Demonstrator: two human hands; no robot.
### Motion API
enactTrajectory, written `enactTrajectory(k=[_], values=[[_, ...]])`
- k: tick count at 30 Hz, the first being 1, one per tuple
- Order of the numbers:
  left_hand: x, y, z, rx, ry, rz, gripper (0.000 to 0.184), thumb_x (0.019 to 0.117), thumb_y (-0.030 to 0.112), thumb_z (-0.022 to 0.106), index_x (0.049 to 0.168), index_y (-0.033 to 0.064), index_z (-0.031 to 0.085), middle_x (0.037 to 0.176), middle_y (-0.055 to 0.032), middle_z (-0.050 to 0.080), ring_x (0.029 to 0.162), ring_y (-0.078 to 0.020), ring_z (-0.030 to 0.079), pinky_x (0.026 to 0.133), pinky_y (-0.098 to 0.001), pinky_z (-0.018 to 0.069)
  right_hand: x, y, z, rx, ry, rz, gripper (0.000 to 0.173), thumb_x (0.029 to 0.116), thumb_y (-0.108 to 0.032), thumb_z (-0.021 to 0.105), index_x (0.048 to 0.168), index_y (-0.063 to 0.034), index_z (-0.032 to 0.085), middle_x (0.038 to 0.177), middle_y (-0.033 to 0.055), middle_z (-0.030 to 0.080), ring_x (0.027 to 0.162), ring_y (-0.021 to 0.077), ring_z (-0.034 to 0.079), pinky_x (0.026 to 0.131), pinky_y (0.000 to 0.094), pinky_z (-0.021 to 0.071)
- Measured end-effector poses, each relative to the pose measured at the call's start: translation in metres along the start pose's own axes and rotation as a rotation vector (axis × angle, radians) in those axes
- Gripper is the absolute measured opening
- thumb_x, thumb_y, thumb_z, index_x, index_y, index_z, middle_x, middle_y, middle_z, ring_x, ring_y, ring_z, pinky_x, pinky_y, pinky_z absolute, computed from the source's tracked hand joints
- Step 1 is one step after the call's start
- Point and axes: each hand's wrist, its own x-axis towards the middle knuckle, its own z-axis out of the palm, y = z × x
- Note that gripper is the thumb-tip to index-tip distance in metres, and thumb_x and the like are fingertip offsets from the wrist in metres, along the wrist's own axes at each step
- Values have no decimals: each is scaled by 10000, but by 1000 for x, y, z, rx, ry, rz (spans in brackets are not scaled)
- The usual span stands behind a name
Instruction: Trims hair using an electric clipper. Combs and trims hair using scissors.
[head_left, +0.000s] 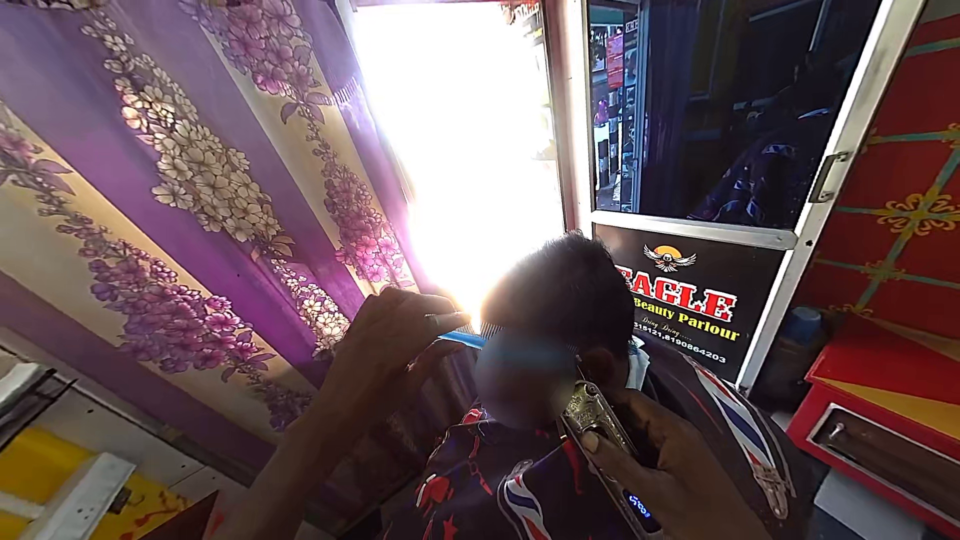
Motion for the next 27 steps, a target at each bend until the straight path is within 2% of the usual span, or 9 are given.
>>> enactTrajectory(k=[10,21,25,27], values=[[3,3,5,24,65,23,242,1003,313,638,1170,193,764,1139,13,708,1041,-162,609,849,-355,457,11,-4,11,-9,32,12,569,859,-561,745,1231,-136,673,1010,-27,767,852,109,747,694,305,642],[2,4,6,43,73,14,237,1003,323,639,1171,213,765,1137,26,707,1053,-155,615,862,-355,467,18,-11,19,-11,24,-50,541,875,-543,734,1230,-139,675,1000,-39,764,862,82,742,710,284,639],[1,4,3,5,59,27,245,1005,337,639,1188,220,754,1137,27,696,1052,-146,605,866,-342,459,17,-10,19,-46,-64,-114,551,889,-552,723,1258,-147,669,1022,-50,757,869,59,727,726,282,629],[0,1,-5,-22,-21,53,252,1007,368,625,1192,246,746,1157,48,694,1075,-121,609,891,-318,478,8,-6,13,-35,-137,-130,546,902,-505,743,1281,-121,658,1063,-31,758,898,68,732,748,299,637]])
